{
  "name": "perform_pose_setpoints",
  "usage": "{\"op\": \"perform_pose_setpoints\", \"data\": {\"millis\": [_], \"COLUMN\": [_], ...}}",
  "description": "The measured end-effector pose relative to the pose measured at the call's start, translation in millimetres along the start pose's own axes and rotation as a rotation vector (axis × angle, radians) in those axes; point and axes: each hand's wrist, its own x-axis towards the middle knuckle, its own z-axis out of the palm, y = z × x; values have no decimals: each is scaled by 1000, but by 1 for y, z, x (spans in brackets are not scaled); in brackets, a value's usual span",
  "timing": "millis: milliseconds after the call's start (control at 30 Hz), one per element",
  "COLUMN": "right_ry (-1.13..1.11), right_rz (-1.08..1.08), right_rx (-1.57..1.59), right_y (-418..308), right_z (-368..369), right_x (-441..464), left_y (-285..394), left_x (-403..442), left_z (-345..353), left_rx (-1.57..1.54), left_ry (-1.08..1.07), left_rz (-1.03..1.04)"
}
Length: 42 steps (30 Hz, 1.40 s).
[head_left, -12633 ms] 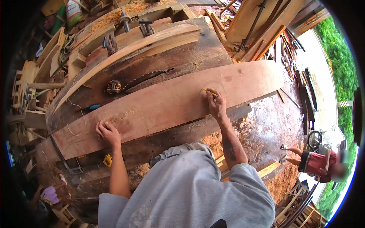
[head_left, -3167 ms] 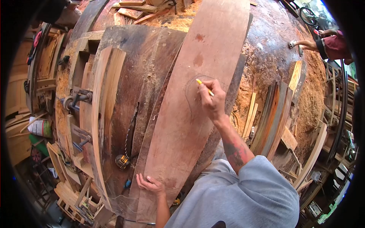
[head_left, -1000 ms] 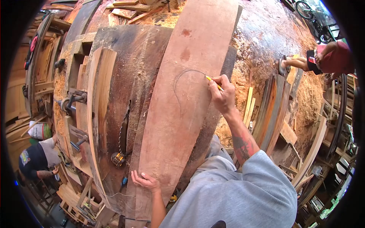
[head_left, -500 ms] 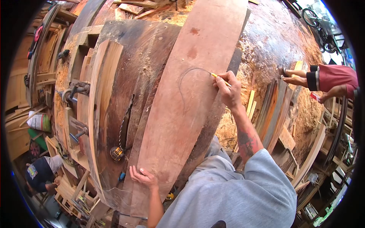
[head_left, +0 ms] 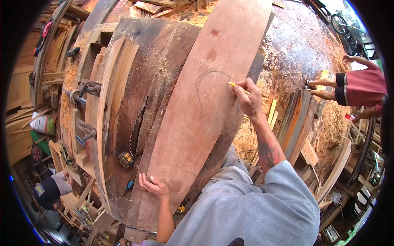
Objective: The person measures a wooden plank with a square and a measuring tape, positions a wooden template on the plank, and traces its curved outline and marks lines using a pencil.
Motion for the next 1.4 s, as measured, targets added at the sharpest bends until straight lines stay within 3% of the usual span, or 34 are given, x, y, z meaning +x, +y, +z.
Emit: {"op": "perform_pose_setpoints", "data": {"millis": [67, 367, 567, 700, 967, 1167, 1333, 1400], "right_ry": [-31, 75, -176, -56, -220, -145, -377, -300], "right_rz": [-105, -66, -133, -122, -171, -112, -192, -174], "right_rx": [-51, 88, -77, -1, -86, -7, -58, -50], "right_y": [-1, 5, 9, 4, 3, -7, -8, -10], "right_z": [1, 1, -2, 4, 4, 4, 6, 3], "right_x": [-10, 2, -30, -26, -53, -40, -73, -69], "left_y": [-1, 4, 6, 5, 5, 5, 7, 8], "left_x": [0, 2, 2, 2, 2, -1, 1, 2], "left_z": [0, -1, -3, -2, -2, -4, -4, -4], "left_rx": [-3, 0, -30, -20, -12, 1, 8, 9], "left_ry": [-2, -1, -8, -4, 11, 1, 0, 2], "left_rz": [5, 1, -10, 1, 13, 2, -3, -6]}}
